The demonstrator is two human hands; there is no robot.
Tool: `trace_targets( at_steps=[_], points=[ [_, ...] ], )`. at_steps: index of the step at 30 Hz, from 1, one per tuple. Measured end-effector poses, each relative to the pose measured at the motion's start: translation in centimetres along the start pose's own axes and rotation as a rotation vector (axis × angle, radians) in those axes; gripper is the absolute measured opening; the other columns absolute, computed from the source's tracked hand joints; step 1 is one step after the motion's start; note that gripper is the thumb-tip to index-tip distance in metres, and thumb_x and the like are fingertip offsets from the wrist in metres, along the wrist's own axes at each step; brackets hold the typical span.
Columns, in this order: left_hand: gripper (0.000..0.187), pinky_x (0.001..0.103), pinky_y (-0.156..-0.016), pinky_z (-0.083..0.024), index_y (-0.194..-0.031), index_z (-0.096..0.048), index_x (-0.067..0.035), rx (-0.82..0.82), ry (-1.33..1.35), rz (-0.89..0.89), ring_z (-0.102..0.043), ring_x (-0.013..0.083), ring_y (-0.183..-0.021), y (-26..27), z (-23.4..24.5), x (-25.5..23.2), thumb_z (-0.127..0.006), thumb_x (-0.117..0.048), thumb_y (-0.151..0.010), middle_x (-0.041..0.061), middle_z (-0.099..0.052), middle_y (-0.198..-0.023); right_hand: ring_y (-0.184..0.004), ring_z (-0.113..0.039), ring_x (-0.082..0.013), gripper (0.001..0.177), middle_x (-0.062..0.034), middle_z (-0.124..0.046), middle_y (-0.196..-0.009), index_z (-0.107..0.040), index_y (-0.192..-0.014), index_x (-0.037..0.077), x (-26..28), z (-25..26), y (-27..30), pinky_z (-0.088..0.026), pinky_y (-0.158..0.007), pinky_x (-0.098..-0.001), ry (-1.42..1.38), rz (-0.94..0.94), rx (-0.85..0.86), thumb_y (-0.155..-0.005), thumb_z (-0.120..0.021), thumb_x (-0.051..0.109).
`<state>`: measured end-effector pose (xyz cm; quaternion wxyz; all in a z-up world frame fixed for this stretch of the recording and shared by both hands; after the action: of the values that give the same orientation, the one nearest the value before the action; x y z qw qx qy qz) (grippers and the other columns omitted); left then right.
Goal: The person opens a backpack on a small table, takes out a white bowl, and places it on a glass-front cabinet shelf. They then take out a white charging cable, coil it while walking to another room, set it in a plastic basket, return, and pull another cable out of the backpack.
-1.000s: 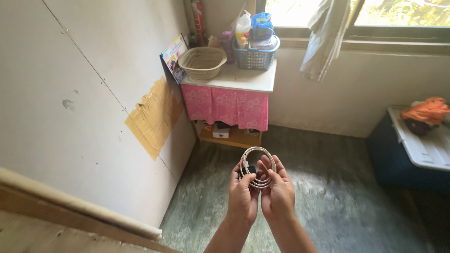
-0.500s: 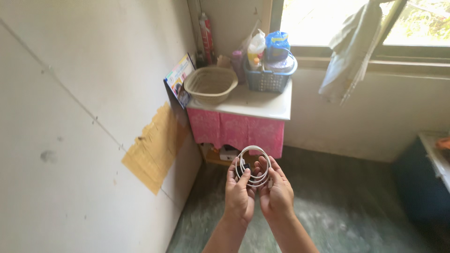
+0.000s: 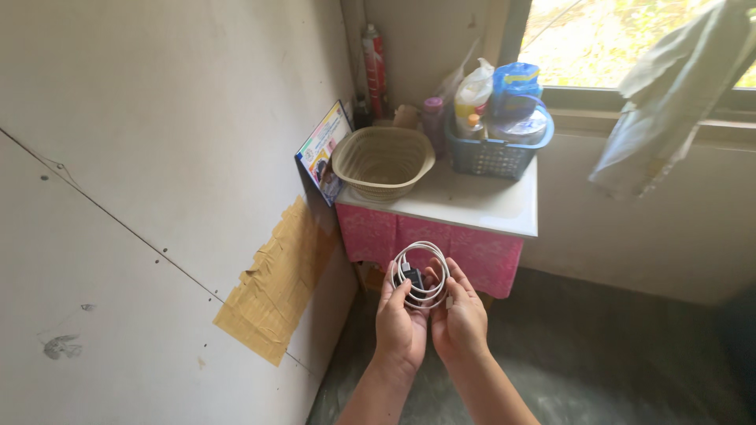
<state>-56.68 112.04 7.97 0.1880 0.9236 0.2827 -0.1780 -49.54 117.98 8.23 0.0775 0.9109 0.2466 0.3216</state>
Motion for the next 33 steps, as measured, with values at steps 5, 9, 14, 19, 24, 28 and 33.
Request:
trace_targets(
  at_steps=[5, 9, 14, 19, 24, 28, 33],
  points=[
    [0.060, 0.046, -0.105, -0.051, -0.155, -0.040, -0.011, -0.034, 0.018, -0.030, -0.058, 0.0289, -0.126, -3.6, -0.1, -1.4, -0.043, -0.005, -0.095, 0.015, -0.052, -0.145, -0.115, -0.064, -0.0231, 0.043, -0.0164, -0.064, -0.133, -0.048, -0.145, 0.000, -1.4, -1.8, -3.8, -0.055, -0.099, -0.0375, 0.026, -0.031, 0.003, -0.103, -0.036, 0.005],
    [0.058, 0.046, -0.106, -0.051, -0.153, -0.040, -0.010, -0.040, 0.043, -0.051, -0.059, 0.0292, -0.125, -7.1, -0.4, -2.0, -0.041, -0.007, -0.095, 0.016, -0.053, -0.143, -0.115, -0.065, -0.0199, 0.044, -0.0145, -0.064, -0.137, -0.048, -0.146, 0.001, -2.0, -3.4, -7.2, -0.055, -0.100, -0.0358, 0.077, -0.054, 0.015, -0.103, -0.036, 0.005],
    [0.056, 0.046, -0.104, -0.052, -0.153, -0.043, -0.007, -0.032, 0.074, -0.095, -0.061, 0.0281, -0.119, -12.6, -1.1, -2.4, -0.038, -0.007, -0.097, 0.018, -0.055, -0.139, -0.115, -0.063, -0.0187, 0.045, -0.0125, -0.064, -0.138, -0.049, -0.147, 0.002, -2.4, -5.4, -12.5, -0.053, -0.100, -0.0345, 0.104, -0.109, 0.015, -0.104, -0.036, 0.006],
    [0.051, 0.046, -0.102, -0.053, -0.151, -0.044, -0.010, -0.080, 0.043, -0.111, -0.062, 0.0286, -0.119, -18.4, -2.2, -2.3, -0.037, -0.008, -0.100, 0.018, -0.056, -0.141, -0.116, -0.062, -0.0186, 0.046, -0.0113, -0.065, -0.137, -0.049, -0.148, 0.002, -2.2, -7.1, -18.5, -0.052, -0.101, -0.0343, 0.105, -0.156, 0.011, -0.103, -0.036, 0.006],
    [0.049, 0.048, -0.099, -0.056, -0.151, -0.045, -0.009, -0.110, 0.018, -0.161, -0.062, 0.0298, -0.122, -23.7, -3.5, -1.9, -0.039, -0.010, -0.101, 0.017, -0.055, -0.143, -0.113, -0.061, -0.0222, 0.047, -0.0107, -0.065, -0.133, -0.049, -0.147, 0.004, -1.7, -8.0, -23.9, -0.053, -0.097, -0.0412, 0.169, -0.191, 0.016, -0.102, -0.036, 0.006],
    [0.049, 0.047, -0.098, -0.056, -0.151, -0.044, -0.011, -0.155, 0.005, -0.180, -0.062, 0.0310, -0.121, -27.8, -4.1, -1.3, -0.040, -0.010, -0.102, 0.016, -0.055, -0.144, -0.112, -0.062, -0.0215, 0.045, -0.0103, -0.065, -0.129, -0.050, -0.146, 0.003, -1.7, -7.6, -28.3, -0.052, -0.097, -0.0407, 0.204, -0.187, 0.037, -0.103, -0.037, 0.007],
    [0.048, 0.043, -0.097, -0.058, -0.150, -0.046, -0.012, -0.225, -0.032, -0.208, -0.063, 0.0237, -0.123, -32.3, -4.2, -0.7, -0.042, -0.011, -0.102, 0.011, -0.056, -0.144, -0.111, -0.065, -0.0206, 0.044, -0.0133, -0.066, -0.126, -0.051, -0.144, -0.003, -2.5, -6.7, -33.6, -0.053, -0.097, -0.0392, 0.200, -0.170, 0.093, -0.103, -0.038, 0.005]
  ],
)
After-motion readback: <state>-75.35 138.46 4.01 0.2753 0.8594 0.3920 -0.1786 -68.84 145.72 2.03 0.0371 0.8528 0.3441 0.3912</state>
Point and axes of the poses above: each hand's wrist, its own y-axis away from the middle knuckle, its own z-axis out of the back of the hand, x = y × z, the point moved 2 cm from there along -y, towards the middle knuckle
